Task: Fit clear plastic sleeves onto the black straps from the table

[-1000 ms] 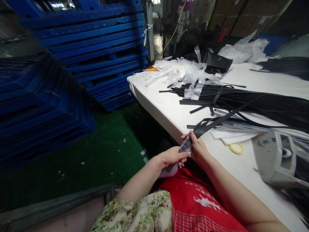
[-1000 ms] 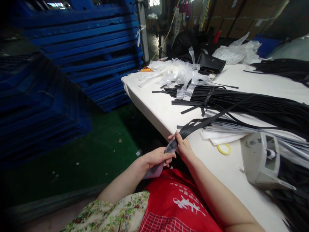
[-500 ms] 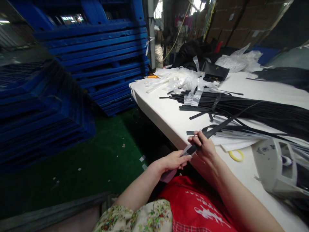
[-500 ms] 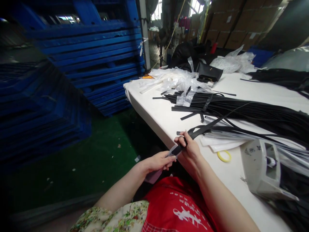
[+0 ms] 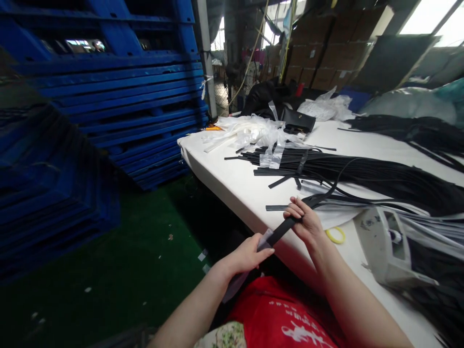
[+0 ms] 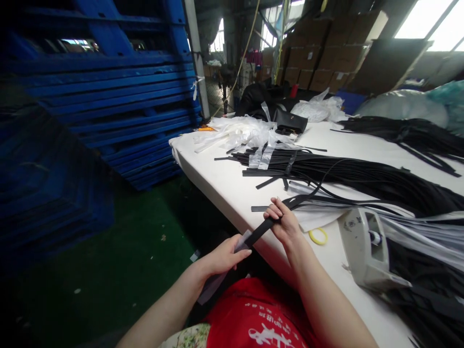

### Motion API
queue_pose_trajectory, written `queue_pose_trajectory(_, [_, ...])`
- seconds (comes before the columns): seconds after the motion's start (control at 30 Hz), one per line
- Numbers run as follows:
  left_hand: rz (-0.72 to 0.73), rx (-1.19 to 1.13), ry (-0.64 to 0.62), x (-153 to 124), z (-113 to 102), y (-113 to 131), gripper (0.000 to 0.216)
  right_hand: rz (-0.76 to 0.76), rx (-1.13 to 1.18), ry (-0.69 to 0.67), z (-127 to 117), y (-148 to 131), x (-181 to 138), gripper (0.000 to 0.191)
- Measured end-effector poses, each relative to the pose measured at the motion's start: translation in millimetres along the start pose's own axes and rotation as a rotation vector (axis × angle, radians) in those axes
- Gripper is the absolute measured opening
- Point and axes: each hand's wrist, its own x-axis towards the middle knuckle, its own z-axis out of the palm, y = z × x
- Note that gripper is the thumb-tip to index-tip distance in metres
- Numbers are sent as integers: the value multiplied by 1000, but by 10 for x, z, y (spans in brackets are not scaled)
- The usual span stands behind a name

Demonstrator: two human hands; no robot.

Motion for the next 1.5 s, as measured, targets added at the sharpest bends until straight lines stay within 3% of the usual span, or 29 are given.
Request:
queue_pose_trajectory(0.1, [65,135,134,5,-10,75,43,-37,-38,-82,-15,-89,-40,17])
queue_pose_trajectory(0.27, [116,55,284,54,54,124,63,-73,-64,-97,-29,-117,-255,13])
queue_pose_trajectory(0.37, [148,14,309,99,87,78,75,-66,-52,-100,-43,-137,-314,14])
queue_pose_trajectory(0.53, [205,22,173,197,135,-23,76,-58,-25,-82,-42,-126,-281,10])
queue_pose_trajectory(0.67, [224,43,156,301,180,-103,46,-54,-49,-61,-38,-98,-243,12])
queue_pose_trajectory(0.8, [201,-257,81,423,186,-193,21,-42,-20,-81,-43,-77,-237,12])
queue_pose_trajectory(0.93, [129,-431,-62,507,198,-255,25,-20,-29,-69,-64,-76,-227,15])
queue_pose_trajectory(1.13, [102,-528,-145,387,177,-206,35,47,38,-128,-166,-96,-183,22])
queue_pose_trajectory(1.23, [100,-601,-322,251,120,-129,52,53,44,-110,-201,-84,-162,30])
queue_pose_trajectory(1.33, [133,-538,-457,163,84,-89,55,65,28,-87,-208,-58,-153,37])
queue_pose_trajectory(1.5, [71,-468,-478,142,106,-143,48,50,-87,-86,-232,14,-156,34])
